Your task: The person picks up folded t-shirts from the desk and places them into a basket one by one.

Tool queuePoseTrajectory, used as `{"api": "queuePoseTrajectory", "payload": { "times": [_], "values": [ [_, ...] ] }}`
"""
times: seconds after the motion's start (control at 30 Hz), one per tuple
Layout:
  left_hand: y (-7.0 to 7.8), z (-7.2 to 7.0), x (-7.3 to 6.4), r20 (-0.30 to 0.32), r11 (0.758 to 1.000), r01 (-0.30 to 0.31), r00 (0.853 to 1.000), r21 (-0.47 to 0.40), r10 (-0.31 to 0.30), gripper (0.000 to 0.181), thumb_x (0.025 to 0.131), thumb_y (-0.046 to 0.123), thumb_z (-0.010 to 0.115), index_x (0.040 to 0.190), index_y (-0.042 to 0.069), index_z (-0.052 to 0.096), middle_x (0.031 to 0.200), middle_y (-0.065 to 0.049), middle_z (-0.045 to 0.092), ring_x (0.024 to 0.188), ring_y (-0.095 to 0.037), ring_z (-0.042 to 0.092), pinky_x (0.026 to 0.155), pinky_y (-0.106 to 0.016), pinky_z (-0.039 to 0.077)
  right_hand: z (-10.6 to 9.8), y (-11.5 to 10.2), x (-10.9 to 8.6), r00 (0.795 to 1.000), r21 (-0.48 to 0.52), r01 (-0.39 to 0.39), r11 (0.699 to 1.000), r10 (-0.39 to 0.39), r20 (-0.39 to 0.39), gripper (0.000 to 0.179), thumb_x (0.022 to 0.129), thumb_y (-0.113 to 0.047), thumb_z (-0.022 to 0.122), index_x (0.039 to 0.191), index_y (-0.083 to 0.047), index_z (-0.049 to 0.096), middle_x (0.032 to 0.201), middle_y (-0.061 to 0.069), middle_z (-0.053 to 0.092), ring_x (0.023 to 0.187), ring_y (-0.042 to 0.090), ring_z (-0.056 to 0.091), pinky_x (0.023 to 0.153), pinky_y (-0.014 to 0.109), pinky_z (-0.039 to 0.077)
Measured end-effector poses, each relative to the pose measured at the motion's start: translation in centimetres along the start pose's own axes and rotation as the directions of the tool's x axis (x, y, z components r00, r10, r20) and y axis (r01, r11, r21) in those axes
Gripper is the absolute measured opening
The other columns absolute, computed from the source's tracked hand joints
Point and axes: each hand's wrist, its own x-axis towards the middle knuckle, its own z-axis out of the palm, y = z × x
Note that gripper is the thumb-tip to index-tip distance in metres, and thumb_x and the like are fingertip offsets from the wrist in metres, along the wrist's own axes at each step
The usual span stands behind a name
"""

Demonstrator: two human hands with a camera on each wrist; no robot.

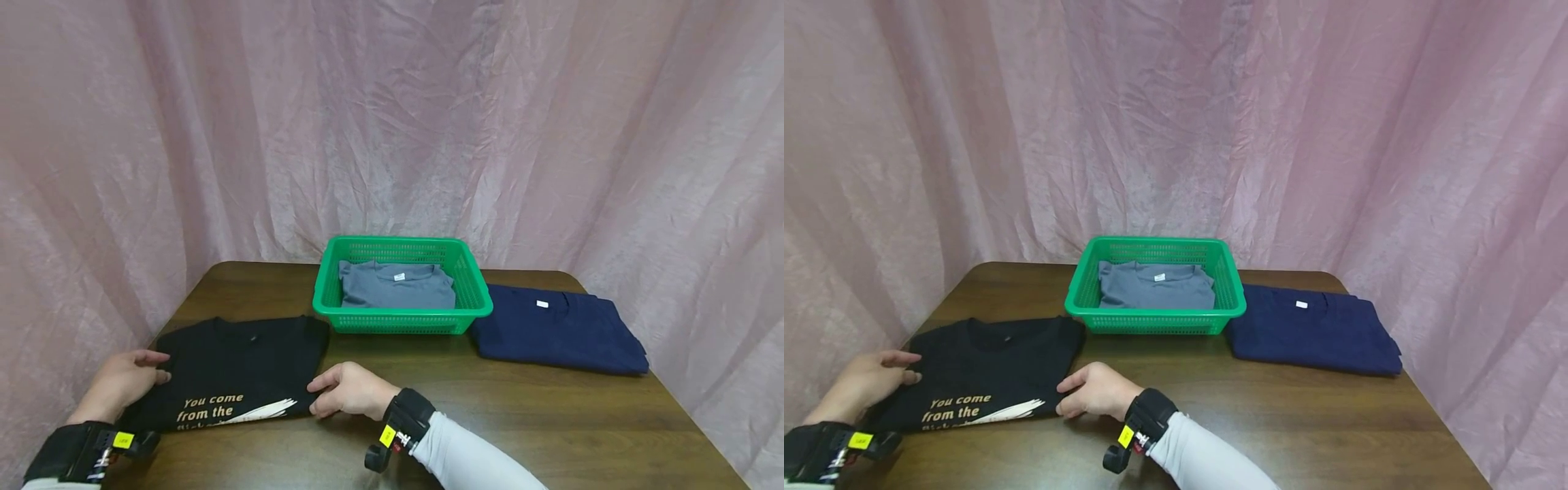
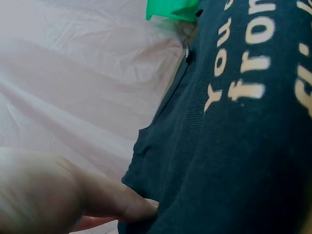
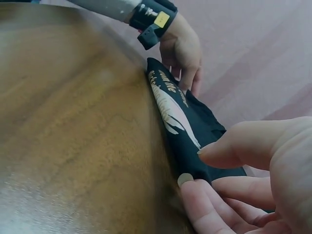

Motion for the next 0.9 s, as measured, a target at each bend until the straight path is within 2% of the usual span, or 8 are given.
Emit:
{"api": "queuePoseTrajectory", "payload": {
  "times": [0.27, 0.4, 0.7, 0.9],
  "values": [
    [-0.5, -0.5, -1.0, 0.071, 0.999, -0.026, 0.997, 0.037, 0.023, 0.054, 0.087, 0.019, 0.07, 0.13, -0.01, 0.054, 0.127, -0.041, 0.043, 0.108, -0.055, 0.043, 0.082, -0.064, 0.04, 0.3, -0.1, -1.0, 0.998, -0.001, -0.029, 1.0, 0.029, 0.056, 0.031, 0.085, 0.004, 0.072, 0.116, 0.004, 0.069, 0.078, 0.007, 0.073, 0.073, 0.016, 0.069, 0.069, 0.029, 0.058],
    [-0.8, -0.6, -1.6, 0.081, 0.999, -0.027, 0.996, 0.03, 0.024, 0.054, 0.086, 0.021, 0.071, 0.129, -0.01, 0.055, 0.126, -0.04, 0.047, 0.105, -0.053, 0.046, 0.08, -0.06, 0.042, 0.6, -0.3, -1.4, 0.997, -0.004, -0.037, 0.999, 0.037, 0.069, 0.029, 0.085, 0.004, 0.072, 0.114, 0.004, 0.07, 0.076, 0.006, 0.072, 0.071, 0.015, 0.068, 0.068, 0.029, 0.058],
    [-1.2, -0.3, -2.4, 0.07, 1.0, -0.009, 0.998, -0.002, 0.009, 0.052, 0.084, 0.017, 0.073, 0.127, -0.009, 0.057, 0.117, -0.034, 0.057, 0.097, -0.04, 0.056, 0.068, -0.041, 0.048, 1.4, -0.5, -2.6, 0.994, -0.027, -0.051, 0.998, 0.054, 0.095, 0.025, 0.085, 0.006, 0.072, 0.11, 0.004, 0.071, 0.078, 0.004, 0.072, 0.068, 0.017, 0.068, 0.066, 0.031, 0.059],
    [-1.1, -0.6, -2.6, 0.114, 1.0, 0.019, 0.993, 0.017, -0.021, 0.054, 0.085, 0.018, 0.073, 0.128, -0.009, 0.056, 0.116, -0.036, 0.055, 0.096, -0.04, 0.055, 0.07, -0.047, 0.049, 1.6, -0.7, -2.9, 0.991, -0.009, -0.058, 0.998, 0.059, 0.118, 0.022, 0.086, 0.005, 0.07, 0.108, 0.006, 0.071, 0.091, 0.0, 0.07, 0.07, 0.019, 0.069, 0.068, 0.032, 0.059]
  ]
}}
